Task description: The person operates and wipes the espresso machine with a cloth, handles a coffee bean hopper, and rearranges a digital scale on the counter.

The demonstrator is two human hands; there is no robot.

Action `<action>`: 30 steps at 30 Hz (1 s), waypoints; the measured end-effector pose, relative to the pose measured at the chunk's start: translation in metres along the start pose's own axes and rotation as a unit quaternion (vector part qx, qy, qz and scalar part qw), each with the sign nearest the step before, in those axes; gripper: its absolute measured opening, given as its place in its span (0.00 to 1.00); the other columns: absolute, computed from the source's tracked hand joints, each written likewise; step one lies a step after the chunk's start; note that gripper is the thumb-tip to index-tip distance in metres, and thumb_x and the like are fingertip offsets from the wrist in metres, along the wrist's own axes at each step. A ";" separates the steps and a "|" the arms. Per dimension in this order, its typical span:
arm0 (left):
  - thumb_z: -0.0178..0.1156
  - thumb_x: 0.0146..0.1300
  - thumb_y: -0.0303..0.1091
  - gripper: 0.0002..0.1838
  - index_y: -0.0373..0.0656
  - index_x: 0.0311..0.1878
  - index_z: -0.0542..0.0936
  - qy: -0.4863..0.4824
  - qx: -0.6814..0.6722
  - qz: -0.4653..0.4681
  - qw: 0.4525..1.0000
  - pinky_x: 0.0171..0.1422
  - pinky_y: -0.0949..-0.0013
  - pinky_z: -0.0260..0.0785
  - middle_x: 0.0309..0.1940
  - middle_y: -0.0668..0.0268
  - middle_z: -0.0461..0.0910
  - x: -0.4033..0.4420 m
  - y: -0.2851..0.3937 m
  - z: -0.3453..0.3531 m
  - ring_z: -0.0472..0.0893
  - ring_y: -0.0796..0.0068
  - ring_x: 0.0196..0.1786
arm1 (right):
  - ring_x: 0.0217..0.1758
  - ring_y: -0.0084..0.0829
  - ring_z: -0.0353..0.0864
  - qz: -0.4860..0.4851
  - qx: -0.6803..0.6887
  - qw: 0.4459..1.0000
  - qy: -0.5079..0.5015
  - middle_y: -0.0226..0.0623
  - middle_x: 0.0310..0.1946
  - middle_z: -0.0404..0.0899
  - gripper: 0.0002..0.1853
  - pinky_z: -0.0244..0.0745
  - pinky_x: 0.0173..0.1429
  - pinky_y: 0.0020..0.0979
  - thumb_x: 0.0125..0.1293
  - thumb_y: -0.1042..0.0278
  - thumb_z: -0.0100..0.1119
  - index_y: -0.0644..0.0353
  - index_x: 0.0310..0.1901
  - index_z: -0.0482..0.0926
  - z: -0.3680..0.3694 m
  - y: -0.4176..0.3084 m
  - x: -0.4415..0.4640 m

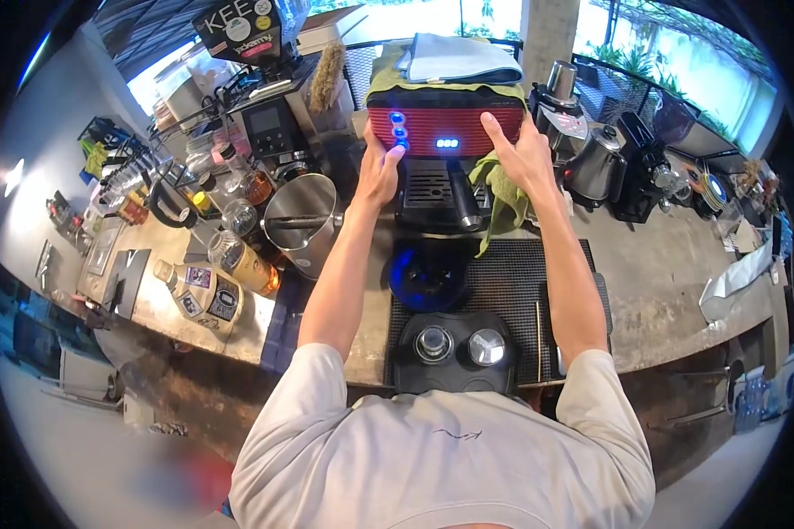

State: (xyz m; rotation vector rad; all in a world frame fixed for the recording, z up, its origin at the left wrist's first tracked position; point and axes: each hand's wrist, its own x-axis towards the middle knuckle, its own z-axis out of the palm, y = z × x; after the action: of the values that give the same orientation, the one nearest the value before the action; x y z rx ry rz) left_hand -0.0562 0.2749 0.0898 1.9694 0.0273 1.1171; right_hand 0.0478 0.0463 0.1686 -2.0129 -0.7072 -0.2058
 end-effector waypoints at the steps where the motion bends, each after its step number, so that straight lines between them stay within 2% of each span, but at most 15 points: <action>1: 0.50 0.65 0.35 0.35 0.39 0.72 0.49 0.001 0.001 0.001 1.000 0.68 0.62 0.59 0.56 0.53 0.72 0.001 0.001 0.000 0.73 0.59 0.58 | 0.53 0.58 0.80 -0.002 0.001 1.000 0.001 0.61 0.45 0.82 0.48 0.72 0.61 0.47 0.60 0.26 0.53 0.67 0.65 0.68 0.000 0.000 0.001; 9: 0.49 0.65 0.37 0.36 0.38 0.73 0.49 -0.008 0.038 -0.038 0.999 0.68 0.60 0.61 0.56 0.51 0.73 -0.002 -0.006 -0.001 0.74 0.56 0.58 | 0.53 0.59 0.79 -0.015 -0.007 1.000 0.019 0.63 0.46 0.81 0.46 0.72 0.62 0.48 0.61 0.28 0.53 0.66 0.65 0.68 0.005 0.008 0.002; 12: 0.51 0.63 0.40 0.38 0.39 0.73 0.51 -0.004 -0.023 0.000 1.000 0.67 0.54 0.62 0.59 0.44 0.73 0.001 -0.006 -0.003 0.73 0.45 0.61 | 0.53 0.60 0.80 -0.033 0.016 0.999 0.022 0.63 0.45 0.81 0.45 0.72 0.61 0.48 0.62 0.29 0.53 0.66 0.65 0.69 0.004 0.011 0.004; 16: 0.51 0.61 0.39 0.36 0.37 0.71 0.57 0.047 0.051 0.019 0.997 0.68 0.55 0.62 0.59 0.44 0.73 0.000 -0.004 0.006 0.74 0.45 0.60 | 0.52 0.60 0.80 -0.041 0.005 0.999 0.025 0.62 0.45 0.81 0.43 0.72 0.61 0.48 0.63 0.31 0.53 0.65 0.64 0.70 0.004 0.013 0.005; 20: 0.51 0.61 0.39 0.34 0.36 0.70 0.61 0.047 0.021 0.015 0.999 0.69 0.56 0.60 0.60 0.44 0.72 -0.002 0.011 0.004 0.72 0.46 0.62 | 0.52 0.58 0.81 -0.037 0.003 0.999 0.025 0.62 0.45 0.82 0.42 0.72 0.61 0.47 0.64 0.32 0.53 0.66 0.64 0.71 0.000 0.010 0.003; 25: 0.52 0.61 0.39 0.33 0.36 0.69 0.62 0.076 -0.006 0.049 0.996 0.71 0.56 0.59 0.62 0.45 0.71 -0.003 0.008 0.007 0.70 0.46 0.63 | 0.51 0.56 0.82 -0.004 0.046 0.999 -0.019 0.61 0.44 0.82 0.42 0.73 0.60 0.44 0.65 0.32 0.51 0.68 0.62 0.72 -0.007 0.017 0.008; 28: 0.51 0.62 0.40 0.34 0.36 0.70 0.61 0.099 0.083 0.037 0.991 0.71 0.56 0.58 0.62 0.45 0.70 -0.004 0.006 0.011 0.69 0.47 0.65 | 0.50 0.54 0.83 -0.015 0.055 0.998 -0.017 0.60 0.43 0.83 0.41 0.73 0.59 0.42 0.66 0.32 0.50 0.69 0.60 0.74 -0.007 0.020 0.009; 30: 0.52 0.62 0.40 0.34 0.36 0.70 0.61 0.101 0.095 0.041 0.990 0.72 0.55 0.58 0.62 0.45 0.69 -0.004 0.005 0.012 0.68 0.47 0.65 | 0.50 0.53 0.83 -0.014 0.056 0.998 -0.019 0.60 0.43 0.83 0.41 0.73 0.59 0.42 0.66 0.33 0.49 0.69 0.60 0.74 -0.010 0.017 0.009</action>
State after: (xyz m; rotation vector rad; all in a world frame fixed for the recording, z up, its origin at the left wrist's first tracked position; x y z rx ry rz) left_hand -0.0524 0.2620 0.0873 2.0298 0.1661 1.4100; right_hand 0.0661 0.0353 0.1645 -1.9061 -0.7554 -0.1418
